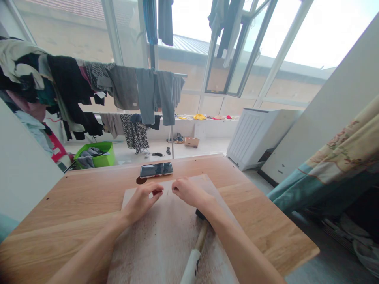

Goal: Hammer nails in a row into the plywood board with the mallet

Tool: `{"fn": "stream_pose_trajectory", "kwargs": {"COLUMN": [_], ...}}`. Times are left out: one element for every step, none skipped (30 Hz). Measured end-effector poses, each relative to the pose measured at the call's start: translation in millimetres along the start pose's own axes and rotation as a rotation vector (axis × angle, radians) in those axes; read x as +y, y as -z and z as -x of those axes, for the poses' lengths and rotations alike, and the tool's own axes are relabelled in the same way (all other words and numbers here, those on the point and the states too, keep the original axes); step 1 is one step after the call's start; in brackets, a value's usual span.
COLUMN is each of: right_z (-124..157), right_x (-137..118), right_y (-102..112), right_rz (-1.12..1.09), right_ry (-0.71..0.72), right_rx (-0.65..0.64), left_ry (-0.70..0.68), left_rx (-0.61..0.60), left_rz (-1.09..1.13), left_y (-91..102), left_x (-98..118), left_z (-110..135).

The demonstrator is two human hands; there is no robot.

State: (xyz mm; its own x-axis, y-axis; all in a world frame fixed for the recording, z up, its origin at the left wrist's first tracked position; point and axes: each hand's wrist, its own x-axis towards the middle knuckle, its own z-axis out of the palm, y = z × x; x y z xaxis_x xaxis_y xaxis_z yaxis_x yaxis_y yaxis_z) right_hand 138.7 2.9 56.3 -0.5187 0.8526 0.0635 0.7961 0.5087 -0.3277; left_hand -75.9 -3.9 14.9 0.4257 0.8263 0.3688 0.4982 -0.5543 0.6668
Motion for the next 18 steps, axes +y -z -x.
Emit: {"fn": "stream_pose_trajectory", "kwargs": {"right_z": [-0.2,-0.7,-1.9,-3.6,-5.8,-8.2,-10.4,-12.0,-12.7,-12.2,-10.3,-7.0,-2.5,3.0,9.2,15.9,23.0,30.4], "right_x": [-1.4,-3.0,-4.7,-6.5,-8.4,-10.2,-12.0,-13.5,-14.9,-16.1,-17.1,-17.9,-18.3,-18.5,-18.3,-17.6,-16.4,-14.7], "right_y": [0.3,0.4,-0.1,-1.4,-3.3,-5.6,-7.8,-9.4,-9.9,-9.0,-6.6,-2.9,2.0,7.6,13.7,19.9,25.9,31.6], "right_rz": [-0.003,-0.007,-0.012,-0.02,-0.029,-0.039,-0.052,-0.064,-0.078,-0.093,-0.111,-0.132,-0.157,-0.187,-0.219,-0.248,-0.272,-0.294], "right_ry": [-0.001,-0.003,-0.005,-0.005,-0.005,-0.003,0.0,0.001,0.002,0.003,0.005,0.009,0.016,0.03,0.047,0.064,0.078,0.084], "right_rx": [0.006,0.009,0.006,-0.001,-0.01,-0.019,-0.024,-0.02,-0.009,0.009,0.028,0.046,0.056,0.057,0.051,0.044,0.039,0.043], "left_ry": [-0.009,-0.015,-0.016,-0.016,-0.015,-0.012,-0.009,-0.002,0.007,0.016,0.025,0.03,0.028,0.016,-0.006,-0.032,-0.054,-0.07], "left_rx": [0.014,0.022,0.024,0.022,0.02,0.019,0.018,0.016,0.01,0.003,-0.007,-0.027,-0.052,-0.075,-0.089,-0.085,-0.061,-0.021], "left_rz": [0.002,0.002,0.0,-0.003,-0.007,-0.008,-0.007,-0.002,0.009,0.024,0.042,0.062,0.082,0.097,0.105,0.105,0.096,0.079], "left_y": [0.1,0.6,1.2,2.1,3.0,4.0,5.1,6.2,7.4,8.7,10.3,12.4,15.2,19.1,24.3,31.0,39.1,48.6], "left_x": [1.5,2.9,4.1,5.2,6.0,6.7,7.3,7.8,8.3,8.9,9.8,11.0,12.9,15.6,19.3,24.0,29.8,36.4], "left_z": [-0.4,-0.9,-1.4,-1.7,-2.0,-2.0,-2.0,-1.8,-1.6,-1.4,-1.3,-1.4,-1.7,-2.1,-2.5,-2.9,-3.0,-2.8]}}
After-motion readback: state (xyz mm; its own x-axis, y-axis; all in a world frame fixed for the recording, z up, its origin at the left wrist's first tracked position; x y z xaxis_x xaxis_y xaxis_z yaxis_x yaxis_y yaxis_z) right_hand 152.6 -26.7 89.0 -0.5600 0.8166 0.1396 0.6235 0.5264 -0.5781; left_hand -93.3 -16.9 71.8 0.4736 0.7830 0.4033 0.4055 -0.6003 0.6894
